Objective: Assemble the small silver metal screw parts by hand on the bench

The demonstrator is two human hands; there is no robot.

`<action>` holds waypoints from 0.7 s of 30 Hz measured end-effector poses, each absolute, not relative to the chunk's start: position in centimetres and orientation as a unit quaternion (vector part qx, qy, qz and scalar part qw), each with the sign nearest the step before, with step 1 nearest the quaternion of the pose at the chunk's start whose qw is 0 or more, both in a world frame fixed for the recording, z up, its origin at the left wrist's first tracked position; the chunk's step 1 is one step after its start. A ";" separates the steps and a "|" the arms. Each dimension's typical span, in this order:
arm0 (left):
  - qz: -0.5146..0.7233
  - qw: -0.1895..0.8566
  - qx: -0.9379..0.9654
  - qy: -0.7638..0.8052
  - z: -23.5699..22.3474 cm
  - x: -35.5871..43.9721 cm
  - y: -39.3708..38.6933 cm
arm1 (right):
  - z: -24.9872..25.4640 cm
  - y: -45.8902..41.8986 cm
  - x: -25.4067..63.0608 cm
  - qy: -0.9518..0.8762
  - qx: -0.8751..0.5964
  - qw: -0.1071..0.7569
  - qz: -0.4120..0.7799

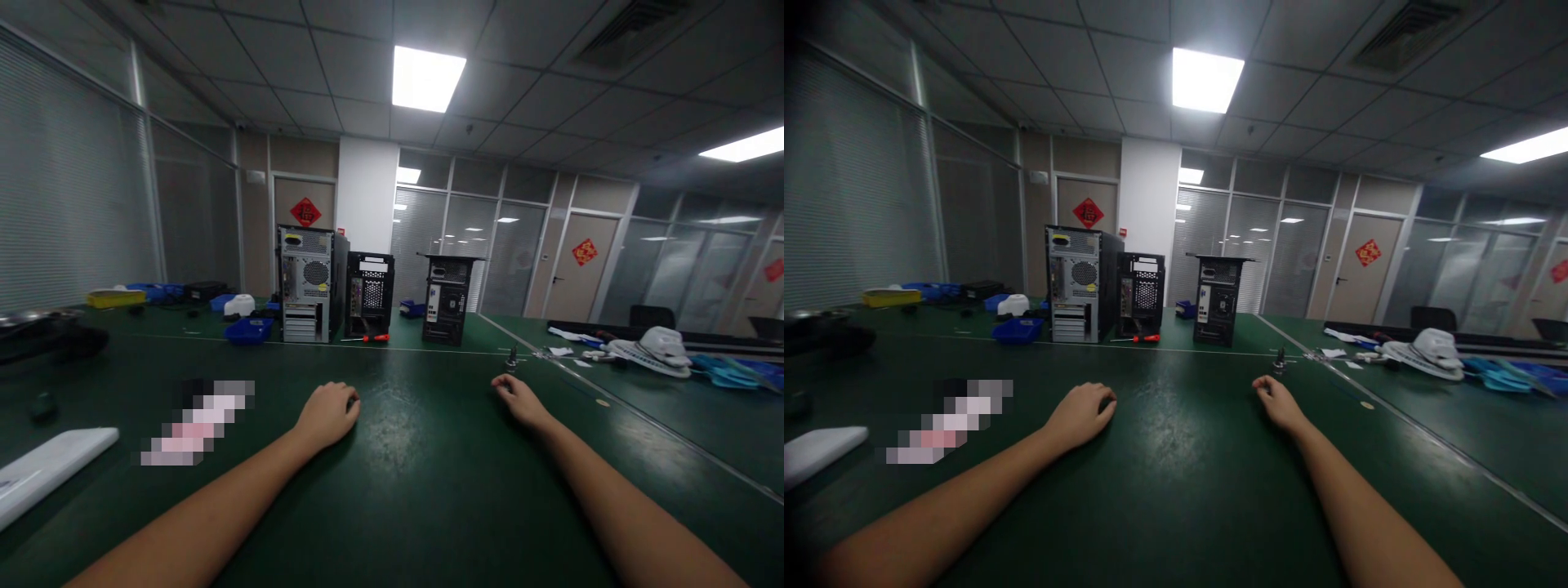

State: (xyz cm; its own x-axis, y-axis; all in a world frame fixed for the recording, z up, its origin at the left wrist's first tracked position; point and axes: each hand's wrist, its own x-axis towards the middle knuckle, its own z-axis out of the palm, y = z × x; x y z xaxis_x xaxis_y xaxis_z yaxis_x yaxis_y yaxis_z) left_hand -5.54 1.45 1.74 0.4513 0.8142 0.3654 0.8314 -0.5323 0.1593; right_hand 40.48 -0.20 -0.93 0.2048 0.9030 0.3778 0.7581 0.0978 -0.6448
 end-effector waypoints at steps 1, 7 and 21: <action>-0.199 0.023 -0.848 -0.490 1.7 -5.8 1.6 | -1.2 -0.1 41.4 -0.600 -0.680 0.411 0.090; -0.197 0.023 -0.850 -0.488 1.6 -5.7 1.6 | -2.2 0.5 43.6 -0.527 -0.698 0.472 0.110; -0.190 0.027 -0.857 -0.479 1.7 -5.5 1.3 | -0.2 -1.1 47.9 -0.498 -0.643 0.581 0.037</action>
